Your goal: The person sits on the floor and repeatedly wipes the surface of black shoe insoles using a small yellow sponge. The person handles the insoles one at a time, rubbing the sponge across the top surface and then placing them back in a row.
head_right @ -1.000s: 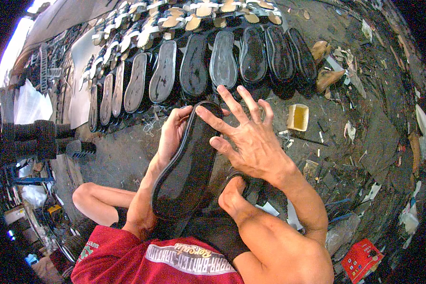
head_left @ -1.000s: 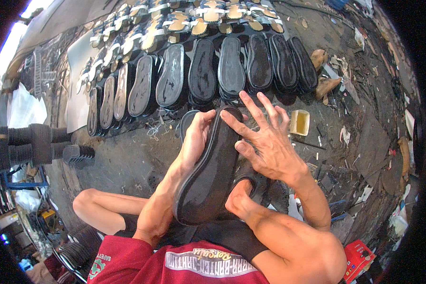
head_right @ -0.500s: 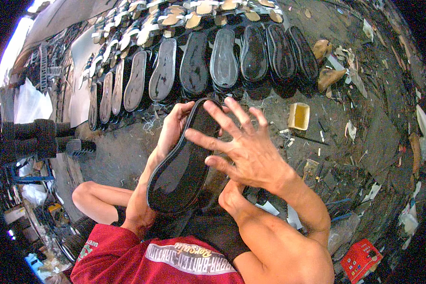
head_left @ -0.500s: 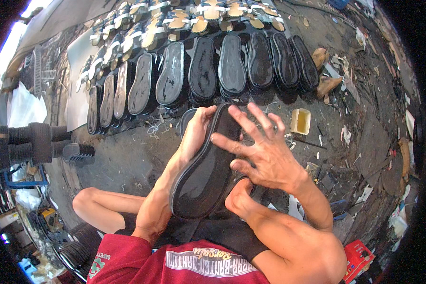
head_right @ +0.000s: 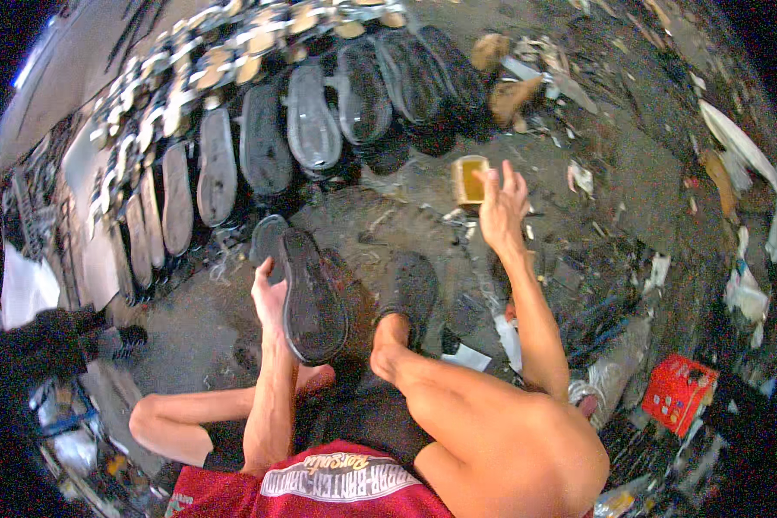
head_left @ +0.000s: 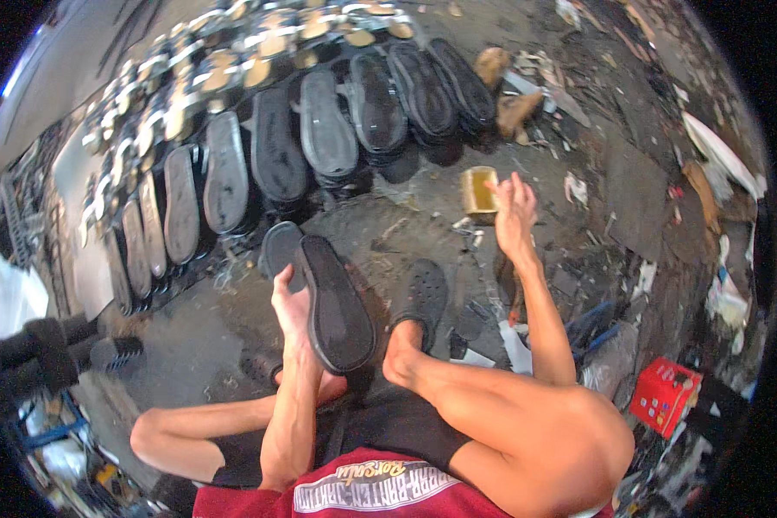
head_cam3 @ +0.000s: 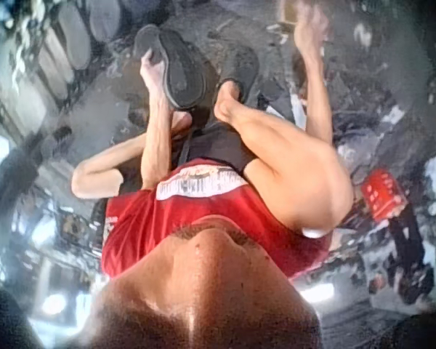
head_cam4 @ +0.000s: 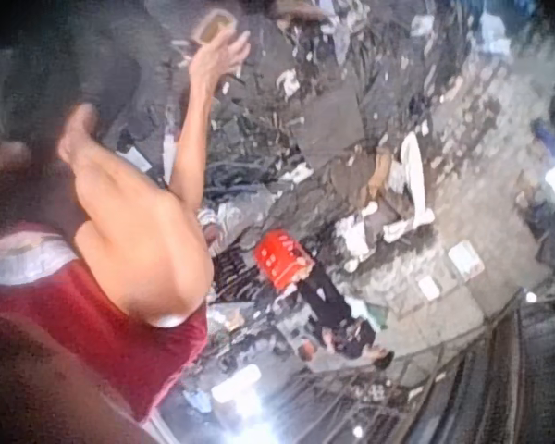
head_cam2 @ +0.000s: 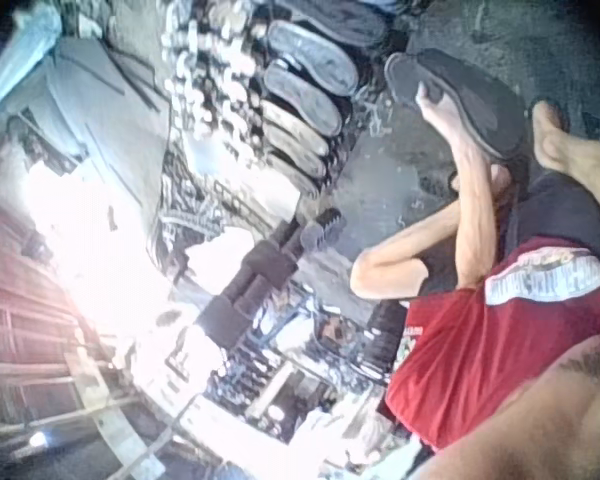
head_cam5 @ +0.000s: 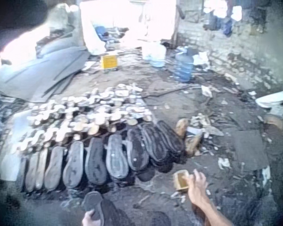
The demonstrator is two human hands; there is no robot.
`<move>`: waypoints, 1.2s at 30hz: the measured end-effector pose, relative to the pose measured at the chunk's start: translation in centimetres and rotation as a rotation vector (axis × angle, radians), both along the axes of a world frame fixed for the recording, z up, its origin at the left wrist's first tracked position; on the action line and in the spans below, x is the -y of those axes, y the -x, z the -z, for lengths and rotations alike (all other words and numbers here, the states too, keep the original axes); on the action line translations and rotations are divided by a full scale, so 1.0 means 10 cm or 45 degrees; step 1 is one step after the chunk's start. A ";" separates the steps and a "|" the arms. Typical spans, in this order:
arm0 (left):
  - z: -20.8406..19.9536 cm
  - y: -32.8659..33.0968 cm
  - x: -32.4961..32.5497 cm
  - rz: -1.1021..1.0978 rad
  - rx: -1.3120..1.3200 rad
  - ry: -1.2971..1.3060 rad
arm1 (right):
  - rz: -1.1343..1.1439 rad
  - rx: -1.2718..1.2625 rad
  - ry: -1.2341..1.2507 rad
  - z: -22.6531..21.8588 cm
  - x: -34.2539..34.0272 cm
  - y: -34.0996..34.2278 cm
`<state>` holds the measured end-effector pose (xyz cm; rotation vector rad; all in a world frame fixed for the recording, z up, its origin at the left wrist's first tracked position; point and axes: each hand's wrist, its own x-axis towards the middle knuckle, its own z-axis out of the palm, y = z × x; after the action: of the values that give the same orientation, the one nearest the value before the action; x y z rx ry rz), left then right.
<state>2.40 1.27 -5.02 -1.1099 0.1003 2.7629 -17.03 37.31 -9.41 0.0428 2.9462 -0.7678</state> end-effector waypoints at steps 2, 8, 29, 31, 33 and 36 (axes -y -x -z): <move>0.22 -0.07 0.04 0.027 -0.080 0.044 | -0.084 0.043 -0.164 0.05 -0.06 0.00; -0.07 0.30 0.08 0.092 -0.076 0.246 | -0.327 -0.264 -0.343 0.60 -0.21 0.03; -0.77 0.27 -0.44 -0.097 -0.422 -0.437 | -0.861 -0.220 0.377 -1.47 1.34 -0.88; -0.89 0.24 -0.42 -0.060 -0.393 -0.323 | -0.838 -0.439 0.038 -1.45 1.39 -0.85; -0.89 0.22 -0.37 -0.058 -0.353 -0.268 | -0.842 -0.500 -0.089 -1.49 1.42 -0.90; -0.79 0.30 -0.29 -0.040 -0.431 -0.191 | -1.011 -0.486 -0.115 -1.57 1.35 -1.16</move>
<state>-0.57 4.21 2.84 -0.6075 -0.0836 2.9026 -5.39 23.80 6.34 -1.2981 2.8949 -0.5459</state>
